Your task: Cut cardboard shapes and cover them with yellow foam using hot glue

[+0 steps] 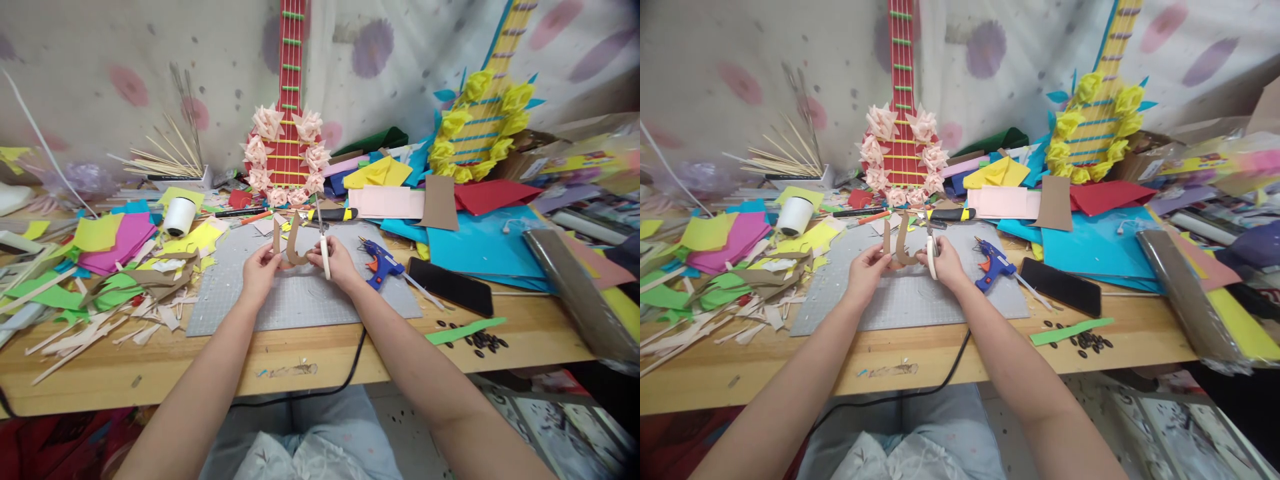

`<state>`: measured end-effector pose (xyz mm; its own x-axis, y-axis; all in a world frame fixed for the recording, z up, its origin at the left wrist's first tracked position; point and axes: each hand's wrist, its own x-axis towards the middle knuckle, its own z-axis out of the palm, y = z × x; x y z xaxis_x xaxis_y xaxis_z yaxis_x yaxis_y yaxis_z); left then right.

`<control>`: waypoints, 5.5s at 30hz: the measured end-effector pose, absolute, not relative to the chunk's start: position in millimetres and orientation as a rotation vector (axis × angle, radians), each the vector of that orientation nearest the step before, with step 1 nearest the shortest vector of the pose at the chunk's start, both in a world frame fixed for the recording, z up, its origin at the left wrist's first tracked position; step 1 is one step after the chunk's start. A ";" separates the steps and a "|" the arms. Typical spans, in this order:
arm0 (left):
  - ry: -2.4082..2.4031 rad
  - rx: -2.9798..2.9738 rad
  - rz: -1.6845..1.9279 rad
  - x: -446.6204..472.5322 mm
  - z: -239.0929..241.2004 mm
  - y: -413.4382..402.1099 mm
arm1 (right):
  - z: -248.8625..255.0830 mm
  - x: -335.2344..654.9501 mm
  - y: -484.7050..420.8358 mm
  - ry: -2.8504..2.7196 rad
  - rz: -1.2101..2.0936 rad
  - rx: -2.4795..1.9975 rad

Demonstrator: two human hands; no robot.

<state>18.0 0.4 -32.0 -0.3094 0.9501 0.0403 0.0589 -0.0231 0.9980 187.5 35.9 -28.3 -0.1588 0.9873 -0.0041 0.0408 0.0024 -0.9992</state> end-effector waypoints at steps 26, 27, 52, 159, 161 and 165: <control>1.444 1.659 1.615 38.3 -29.7 -11.7 | -16.5 179.6 30.8 -1.109 1.262 -1.006; 1.361 1.546 1.557 39.9 -32.8 -9.4 | -17.2 178.2 30.7 -1.111 1.271 -1.002; 1.044 0.976 1.504 26.3 -18.4 -8.5 | 35.9 241.3 40.5 -2.738 1.149 -1.285; 1.212 0.794 1.595 13.7 -17.9 -1.8 | 49.4 248.2 34.1 -2.893 0.707 -1.411; 1.213 0.803 1.605 13.8 -18.0 -1.0 | 49.7 247.0 34.2 -2.919 0.701 -1.410; 1.228 0.816 1.630 14.9 -17.2 0.1 | 47.3 237.8 33.0 -2.946 0.722 -1.419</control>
